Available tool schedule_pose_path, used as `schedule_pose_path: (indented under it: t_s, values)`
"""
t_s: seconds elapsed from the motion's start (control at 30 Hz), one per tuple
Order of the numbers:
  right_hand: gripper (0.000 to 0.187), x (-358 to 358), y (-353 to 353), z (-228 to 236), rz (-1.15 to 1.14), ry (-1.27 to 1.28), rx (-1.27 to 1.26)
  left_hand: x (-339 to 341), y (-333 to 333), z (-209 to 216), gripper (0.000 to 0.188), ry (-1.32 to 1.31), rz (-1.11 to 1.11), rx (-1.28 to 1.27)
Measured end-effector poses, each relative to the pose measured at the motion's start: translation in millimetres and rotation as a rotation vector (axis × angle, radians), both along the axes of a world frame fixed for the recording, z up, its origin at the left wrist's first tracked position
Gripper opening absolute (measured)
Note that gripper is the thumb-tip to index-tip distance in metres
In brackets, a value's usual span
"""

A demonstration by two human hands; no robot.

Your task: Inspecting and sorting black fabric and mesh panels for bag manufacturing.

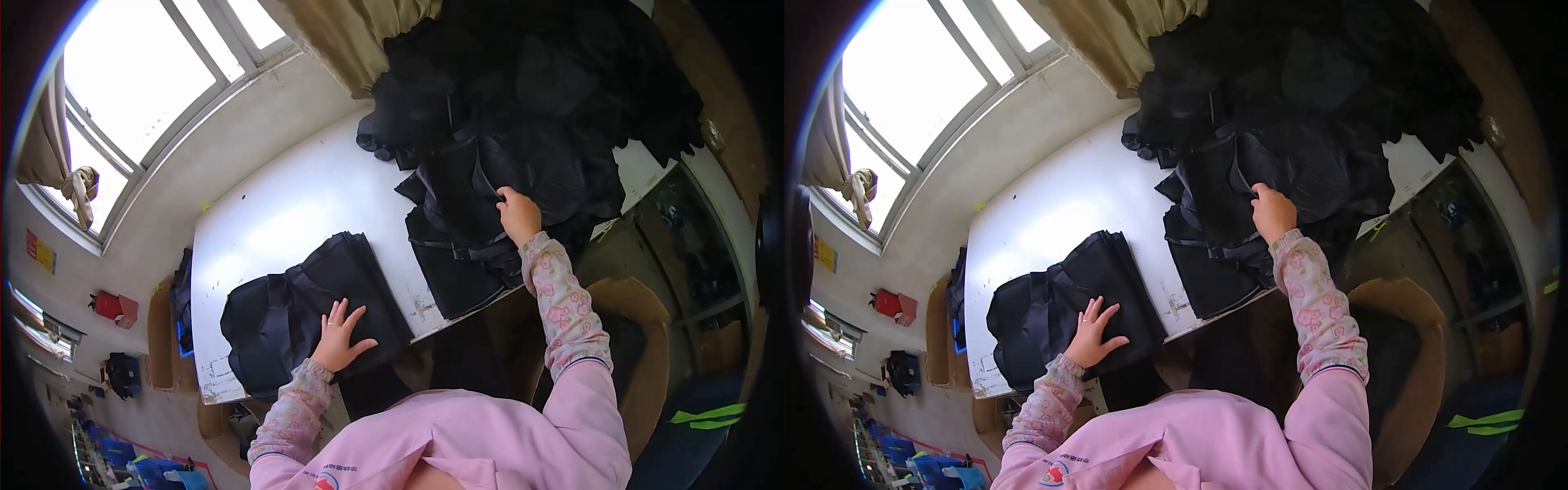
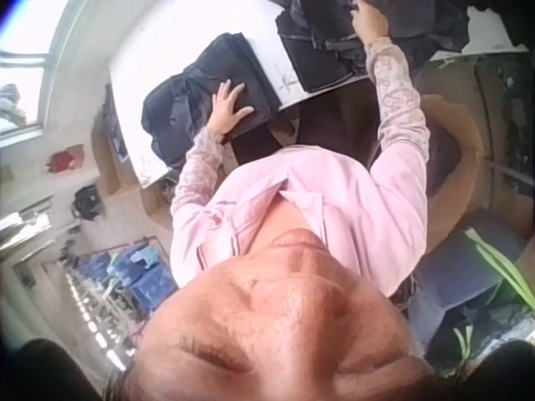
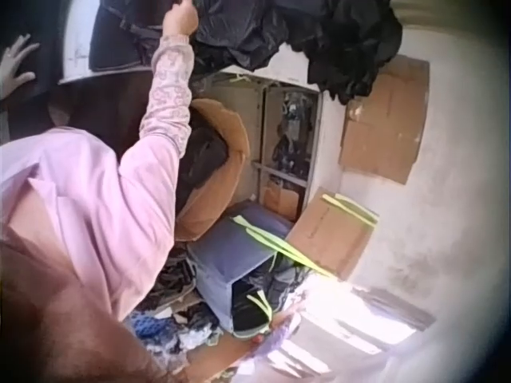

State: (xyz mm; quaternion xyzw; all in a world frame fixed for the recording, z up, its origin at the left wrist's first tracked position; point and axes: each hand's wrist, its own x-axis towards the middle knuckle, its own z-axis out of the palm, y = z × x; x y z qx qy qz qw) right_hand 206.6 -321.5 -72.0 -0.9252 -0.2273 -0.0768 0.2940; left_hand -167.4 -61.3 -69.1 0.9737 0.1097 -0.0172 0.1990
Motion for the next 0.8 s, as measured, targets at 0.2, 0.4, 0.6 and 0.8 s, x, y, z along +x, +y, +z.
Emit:
schedule_pose_path:
  t_s: [0.2,0.4,0.6,0.8]
  values:
    - [0.030,-82,34,84,0.388,0.205,0.909,61,-58,59,0.069,-0.074,-0.150,-0.736]
    - [0.026,-200,45,65,0.861,-0.157,0.533,143,-21,82,0.081,-0.063,0.187,-1.790]
    - [0.021,-262,36,-3,1.133,-0.117,0.232,172,-24,56,0.033,-0.016,0.325,-1.705]
    - [0.011,-171,-14,150,0.612,-0.249,0.758,125,-53,130,0.021,-0.519,-0.040,-0.775]
